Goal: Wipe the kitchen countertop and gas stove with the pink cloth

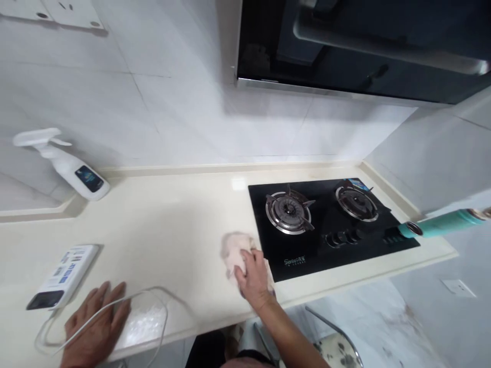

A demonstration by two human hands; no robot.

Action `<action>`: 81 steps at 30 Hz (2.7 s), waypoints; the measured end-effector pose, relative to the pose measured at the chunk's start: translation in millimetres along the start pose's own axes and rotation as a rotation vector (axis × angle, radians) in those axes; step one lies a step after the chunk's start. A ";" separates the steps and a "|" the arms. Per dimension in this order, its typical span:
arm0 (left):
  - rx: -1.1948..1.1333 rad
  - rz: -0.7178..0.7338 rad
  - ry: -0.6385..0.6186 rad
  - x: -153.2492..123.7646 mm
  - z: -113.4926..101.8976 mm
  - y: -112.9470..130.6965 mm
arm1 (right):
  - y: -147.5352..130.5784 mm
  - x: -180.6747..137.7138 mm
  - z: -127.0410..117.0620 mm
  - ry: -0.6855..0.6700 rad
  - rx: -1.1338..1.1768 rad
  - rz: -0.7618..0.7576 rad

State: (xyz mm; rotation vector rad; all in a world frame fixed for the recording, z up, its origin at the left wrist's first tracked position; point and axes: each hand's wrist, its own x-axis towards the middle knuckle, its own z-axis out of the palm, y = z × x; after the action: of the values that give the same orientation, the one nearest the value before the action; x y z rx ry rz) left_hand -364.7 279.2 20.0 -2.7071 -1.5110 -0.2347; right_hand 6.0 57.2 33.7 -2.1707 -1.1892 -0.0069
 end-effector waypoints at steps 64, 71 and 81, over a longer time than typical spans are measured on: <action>-0.001 0.019 0.013 -10.0 -1.1 3.4 | -14.4 94.1 51.6 -0.283 -0.409 -0.194; 0.000 -0.005 -0.035 -6.4 -2.8 3.7 | -37.7 -27.3 25.4 -0.466 -0.155 -0.490; -0.082 -0.038 -0.044 -6.4 -7.6 11.2 | 60.6 -45.9 -41.2 -0.426 -0.315 -0.429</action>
State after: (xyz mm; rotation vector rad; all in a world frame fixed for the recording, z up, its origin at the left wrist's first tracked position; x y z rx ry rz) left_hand -359.4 267.1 27.1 -2.7653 -1.6009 -0.2455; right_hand 36.8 -22.3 19.6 -2.1972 -1.9984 0.0949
